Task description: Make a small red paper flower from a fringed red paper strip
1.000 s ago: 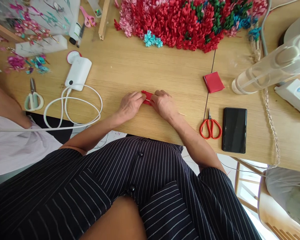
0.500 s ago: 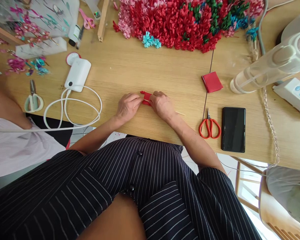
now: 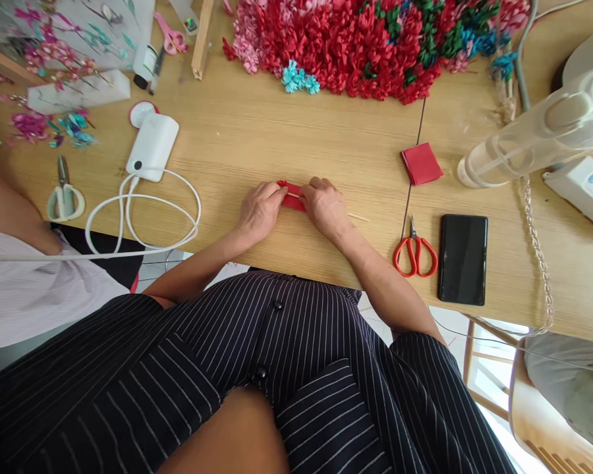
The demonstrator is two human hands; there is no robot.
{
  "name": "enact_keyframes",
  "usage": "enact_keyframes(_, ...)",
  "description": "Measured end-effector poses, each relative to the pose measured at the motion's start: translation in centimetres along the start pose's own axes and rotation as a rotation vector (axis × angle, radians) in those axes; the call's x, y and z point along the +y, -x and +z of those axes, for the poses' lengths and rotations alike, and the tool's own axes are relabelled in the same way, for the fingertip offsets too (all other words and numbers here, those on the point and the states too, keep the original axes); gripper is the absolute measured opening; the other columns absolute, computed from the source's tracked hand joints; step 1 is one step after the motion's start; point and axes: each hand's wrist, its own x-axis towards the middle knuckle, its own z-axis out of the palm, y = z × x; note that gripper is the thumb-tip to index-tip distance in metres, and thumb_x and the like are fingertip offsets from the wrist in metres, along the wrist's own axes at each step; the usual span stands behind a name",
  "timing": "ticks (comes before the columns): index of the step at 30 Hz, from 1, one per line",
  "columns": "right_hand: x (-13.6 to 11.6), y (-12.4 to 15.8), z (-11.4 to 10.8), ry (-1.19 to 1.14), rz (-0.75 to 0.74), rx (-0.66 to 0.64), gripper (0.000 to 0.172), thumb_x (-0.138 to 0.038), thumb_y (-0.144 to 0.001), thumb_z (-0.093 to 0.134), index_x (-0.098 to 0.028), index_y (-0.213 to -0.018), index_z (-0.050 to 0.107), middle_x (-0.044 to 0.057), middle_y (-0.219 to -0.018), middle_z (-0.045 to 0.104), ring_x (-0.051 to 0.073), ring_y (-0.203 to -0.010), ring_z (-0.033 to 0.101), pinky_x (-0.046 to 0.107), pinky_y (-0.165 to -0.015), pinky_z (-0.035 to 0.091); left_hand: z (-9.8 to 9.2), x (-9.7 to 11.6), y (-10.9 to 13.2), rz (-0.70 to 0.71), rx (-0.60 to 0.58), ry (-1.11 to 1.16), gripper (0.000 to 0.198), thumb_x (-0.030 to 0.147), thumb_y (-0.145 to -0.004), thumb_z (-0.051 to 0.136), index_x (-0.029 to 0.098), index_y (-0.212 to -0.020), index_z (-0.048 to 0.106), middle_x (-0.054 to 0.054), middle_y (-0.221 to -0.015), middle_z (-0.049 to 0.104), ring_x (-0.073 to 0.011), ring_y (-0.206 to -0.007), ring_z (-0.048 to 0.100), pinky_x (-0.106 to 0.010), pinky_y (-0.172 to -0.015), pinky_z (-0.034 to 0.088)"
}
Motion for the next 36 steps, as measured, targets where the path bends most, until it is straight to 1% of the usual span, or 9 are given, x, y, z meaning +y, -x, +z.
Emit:
enact_keyframes(3, 0.0, 0.0, 0.2, -0.002, 0.006, 0.008, 0.03, -0.022, -0.102, 0.046, -0.017, -0.094, 0.074, 0.015, -0.104, 0.072, 0.026, -0.094, 0.061, 0.038, -0.084, 0.048, -0.3, -0.2, 0.0, 0.023, 0.013, -0.008, 0.042, 0.026, -0.113, 0.034, 0.018, -0.13, 0.071, -0.011, -0.118, 0.076, -0.0226, -0.109, 0.068, -0.035, -0.094, 0.054)
enact_keyframes(5, 0.1, 0.0, 0.3, 0.004, 0.004, 0.018, 0.031, -0.023, -0.103, 0.045, -0.018, -0.093, 0.074, 0.015, -0.104, 0.073, 0.026, -0.093, 0.061, 0.037, -0.083, 0.049, -0.7, -0.4, 0.1, 0.041, 0.055, 0.019, 0.041, 0.026, -0.113, 0.035, 0.018, -0.13, 0.071, -0.009, -0.115, 0.076, -0.021, -0.107, 0.069, -0.033, -0.094, 0.055)
enact_keyframes(9, -0.1, 0.0, 0.2, 0.03, 0.012, 0.001, 0.032, -0.024, -0.104, 0.045, -0.017, -0.095, 0.075, 0.015, -0.105, 0.073, 0.026, -0.095, 0.063, 0.038, -0.084, 0.05, -1.2, -0.6, 0.5, 0.073, 0.118, 0.047, 0.041, 0.026, -0.112, 0.036, 0.02, -0.12, 0.075, -0.007, -0.109, 0.076, -0.0195, -0.104, 0.069, -0.032, -0.093, 0.056)
enact_keyframes(14, -0.4, -0.1, 0.0, 0.056, 0.035, -0.028, 0.034, -0.022, -0.105, 0.043, -0.016, -0.097, 0.075, 0.015, -0.107, 0.073, 0.026, -0.097, 0.065, 0.038, -0.084, 0.05, -1.3, -0.5, 0.5, 0.116, 0.029, 0.009, 0.041, 0.027, -0.113, 0.035, 0.019, -0.122, 0.074, -0.009, -0.114, 0.077, -0.0214, -0.106, 0.069, -0.036, -0.095, 0.056)
enact_keyframes(22, 0.4, -0.4, 0.2, -0.012, 0.031, 0.026, 0.033, -0.022, -0.104, 0.043, -0.016, -0.1, 0.075, 0.016, -0.108, 0.073, 0.027, -0.098, 0.063, 0.039, -0.089, 0.05, -1.1, -0.5, -0.8, 0.106, -0.084, -0.042, 0.046, 0.025, -0.112, 0.029, 0.015, -0.131, 0.069, -0.015, -0.12, 0.074, -0.027, -0.112, 0.067, -0.041, -0.094, 0.052)
enact_keyframes(25, 0.4, -0.4, 0.3, -0.017, 0.021, 0.045, 0.032, -0.022, -0.104, 0.044, -0.016, -0.1, 0.076, 0.015, -0.108, 0.073, 0.026, -0.097, 0.063, 0.039, -0.088, 0.05, -1.4, -0.2, -1.0, 0.11, -0.132, -0.069, 0.047, 0.023, -0.112, 0.027, 0.012, -0.134, 0.068, -0.017, -0.12, 0.073, -0.029, -0.113, 0.066, -0.043, -0.095, 0.052)
enact_keyframes(30, 0.3, -0.4, 0.6, 0.003, 0.028, 0.043, 0.029, -0.022, -0.104, 0.047, -0.016, -0.098, 0.075, 0.016, -0.108, 0.073, 0.027, -0.098, 0.063, 0.039, -0.085, 0.049, -2.1, 0.3, -1.4, 0.099, -0.221, -0.158, 0.052, 0.024, -0.113, 0.022, 0.009, -0.143, 0.062, -0.018, -0.124, 0.072, -0.0287, -0.119, 0.066, -0.042, -0.097, 0.053)
enact_keyframes(32, 0.3, -0.4, 0.6, 0.005, 0.016, 0.056, 0.029, -0.02, -0.103, 0.047, -0.016, -0.097, 0.075, 0.016, -0.107, 0.073, 0.027, -0.099, 0.063, 0.039, -0.086, 0.048, -2.1, 0.2, -1.7, 0.096, -0.225, -0.182, 0.054, 0.025, -0.113, 0.02, 0.009, -0.142, 0.063, -0.017, -0.122, 0.073, -0.0287, -0.118, 0.066, -0.042, -0.095, 0.053)
enact_keyframes(36, 0.4, -0.4, 0.5, -0.002, 0.012, 0.078, 0.029, -0.02, -0.103, 0.047, -0.016, -0.096, 0.074, 0.016, -0.105, 0.073, 0.028, -0.097, 0.062, 0.039, -0.086, 0.048, -1.6, -0.2, -1.8, 0.15, -0.168, -0.198, 0.057, 0.028, -0.114, 0.017, 0.01, -0.14, 0.065, -0.015, -0.115, 0.075, -0.0267, -0.113, 0.068, -0.039, -0.089, 0.052)
